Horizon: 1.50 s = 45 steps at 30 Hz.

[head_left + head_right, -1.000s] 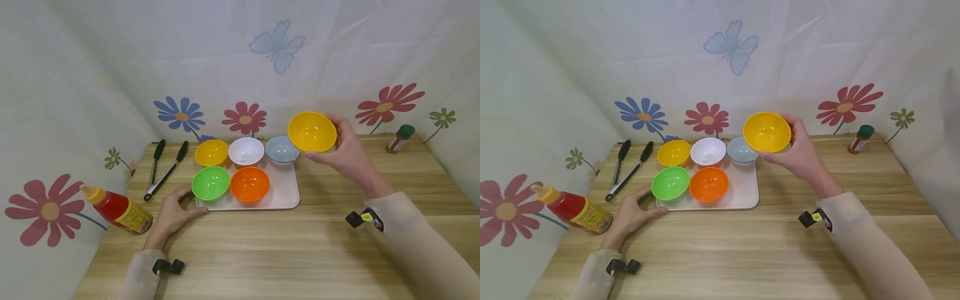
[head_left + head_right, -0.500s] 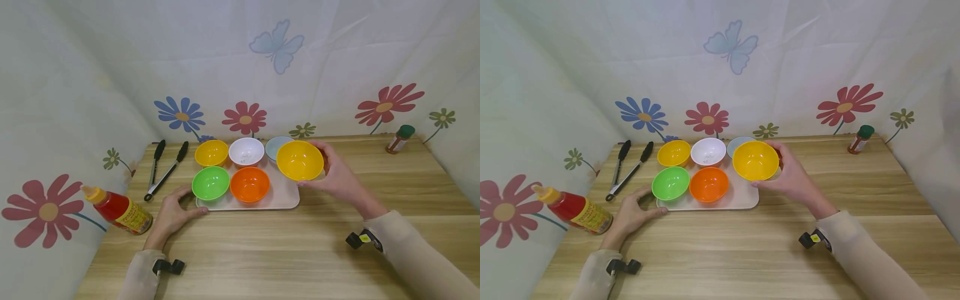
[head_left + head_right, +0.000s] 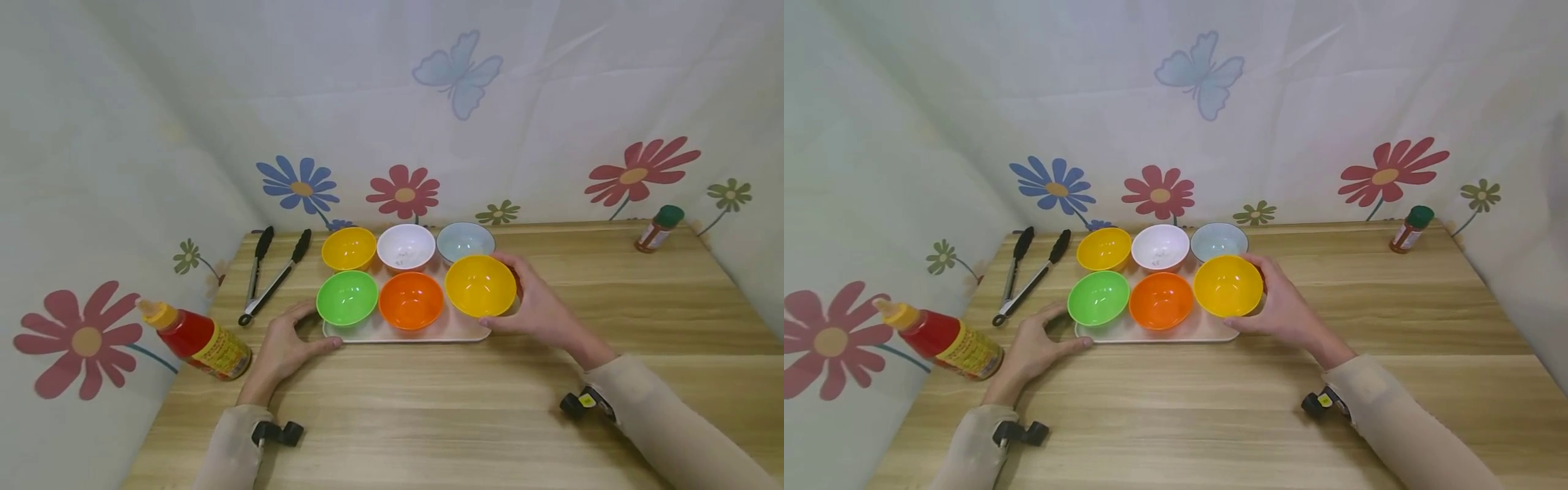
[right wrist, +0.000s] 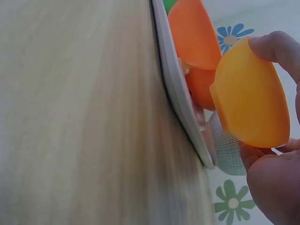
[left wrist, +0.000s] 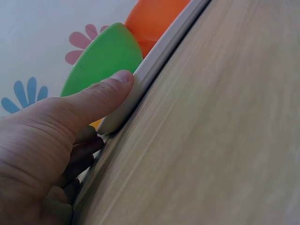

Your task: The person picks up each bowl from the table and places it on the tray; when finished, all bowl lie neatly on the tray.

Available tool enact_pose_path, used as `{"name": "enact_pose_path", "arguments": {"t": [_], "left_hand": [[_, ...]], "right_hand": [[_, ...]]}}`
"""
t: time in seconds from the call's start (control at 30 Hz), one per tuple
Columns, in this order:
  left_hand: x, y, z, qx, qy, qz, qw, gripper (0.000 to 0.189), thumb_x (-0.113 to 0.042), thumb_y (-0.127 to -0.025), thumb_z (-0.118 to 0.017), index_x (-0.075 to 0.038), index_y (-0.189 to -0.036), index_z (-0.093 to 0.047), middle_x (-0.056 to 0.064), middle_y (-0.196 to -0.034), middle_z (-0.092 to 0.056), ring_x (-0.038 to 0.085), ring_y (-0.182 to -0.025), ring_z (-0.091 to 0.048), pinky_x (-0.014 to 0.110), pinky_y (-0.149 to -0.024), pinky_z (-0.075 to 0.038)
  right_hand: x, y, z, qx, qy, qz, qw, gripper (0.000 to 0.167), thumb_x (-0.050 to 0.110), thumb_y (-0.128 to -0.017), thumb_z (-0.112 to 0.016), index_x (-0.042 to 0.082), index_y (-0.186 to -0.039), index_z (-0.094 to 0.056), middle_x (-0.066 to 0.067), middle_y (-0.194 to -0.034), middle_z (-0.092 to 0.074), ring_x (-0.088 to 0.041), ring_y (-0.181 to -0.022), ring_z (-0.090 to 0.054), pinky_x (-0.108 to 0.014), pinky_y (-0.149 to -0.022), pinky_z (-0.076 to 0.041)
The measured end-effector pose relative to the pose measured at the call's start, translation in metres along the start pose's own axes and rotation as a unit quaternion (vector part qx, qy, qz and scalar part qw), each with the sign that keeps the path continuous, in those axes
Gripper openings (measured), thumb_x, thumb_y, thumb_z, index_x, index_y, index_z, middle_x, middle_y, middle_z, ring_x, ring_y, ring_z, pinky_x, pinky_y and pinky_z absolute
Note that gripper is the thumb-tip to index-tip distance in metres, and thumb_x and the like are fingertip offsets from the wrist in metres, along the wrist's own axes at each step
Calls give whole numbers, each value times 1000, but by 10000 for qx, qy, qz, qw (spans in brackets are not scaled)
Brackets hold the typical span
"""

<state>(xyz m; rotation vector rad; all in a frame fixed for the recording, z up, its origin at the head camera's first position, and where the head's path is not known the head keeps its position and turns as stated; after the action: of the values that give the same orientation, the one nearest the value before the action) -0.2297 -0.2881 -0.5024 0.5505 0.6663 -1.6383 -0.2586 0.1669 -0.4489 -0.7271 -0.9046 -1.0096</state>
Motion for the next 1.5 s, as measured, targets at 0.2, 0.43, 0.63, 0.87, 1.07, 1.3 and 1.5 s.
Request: {"name": "enact_pose_path", "arguments": {"t": [0.2, 0.43, 0.63, 0.87, 1.07, 1.3, 1.5], "left_hand": [[1, 1, 1, 4, -8, 56, 10000, 98, -59, -75, -101, -14, -154, -65, 10, -160, -63, 38, -154, -52, 64, -132, -35], [1, 1, 1, 7, -28, 56, 10000, 98, -60, -76, -101, -14, -155, -65, 10, -161, -63, 38, -154, -52, 63, -132, -36], [2, 3, 2, 1, -29, 74, 10000, 98, -59, -75, -101, -15, -154, -65, 10, -161, -63, 38, -154, -52, 63, -132, -35], [3, 2, 1, 30, -36, 155, 9999, 101, -62, -76, -100, -14, -157, -63, 11, -164, -59, 40, -156, -50, 64, -133, -35], [2, 0, 0, 70, -33, 162, 9998, 104, -63, -76, -99, -14, -159, -61, 11, -167, -57, 40, -158, -48, 64, -133, -34], [2, -1, 0, 101, 19, 222, 9997, 105, -62, -75, -100, -13, -159, -61, 12, -167, -56, 41, -158, -46, 64, -133, -33], [4, -3, 3, 161, 1, 362, 9992, 112, -62, -74, -101, -9, -162, -57, 16, -169, -53, 42, -159, -44, 64, -133, -33]], "right_hand": [[-8, 0, -7, 140, 62, -17, 9999, 113, 27, -79, -104, 13, -166, -35, -11, -165, -45, -36, -149, -49, -63, -132, -37], [-16, 0, -11, 193, 210, -184, 9994, 115, 33, -79, -104, 15, -168, -34, -10, -168, -43, -36, -151, -48, -63, -131, -38], [-18, -1, -13, 241, 333, -309, 9987, 116, 38, -79, -104, 16, -169, -34, -9, -168, -44, -36, -150, -49, -64, -130, -40], [-16, 0, -14, 389, 425, -285, 9979, 119, 38, -81, -102, 15, -173, -30, -12, -170, -41, -37, -151, -48, -65, -131, -37], [-16, 2, -15, 462, 398, -304, 9977, 123, 36, -83, -101, 14, -176, -24, -14, -175, -35, -39, -156, -44, -65, -133, -33], [-14, 5, -13, 414, 187, -132, 9989, 124, 32, -84, -101, 12, -177, -22, -16, -177, -33, -41, -158, -41, -65, -134, -31], [-9, 8, -5, 311, 122, -116, 9994, 119, 26, -85, -101, 13, -176, -24, -17, -168, -42, -44, -154, -47, -67, -132, -34]]}}
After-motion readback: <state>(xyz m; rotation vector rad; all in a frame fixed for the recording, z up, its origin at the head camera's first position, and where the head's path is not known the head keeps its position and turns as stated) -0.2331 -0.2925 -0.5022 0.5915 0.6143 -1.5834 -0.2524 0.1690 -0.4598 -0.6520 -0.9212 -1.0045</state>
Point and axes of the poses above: each hand's wrist, its own y-axis away from the middle knuckle, its own z-axis out of the back of the hand, x = y × z, the point moved 6 cm from there along -y, towards the middle knuckle
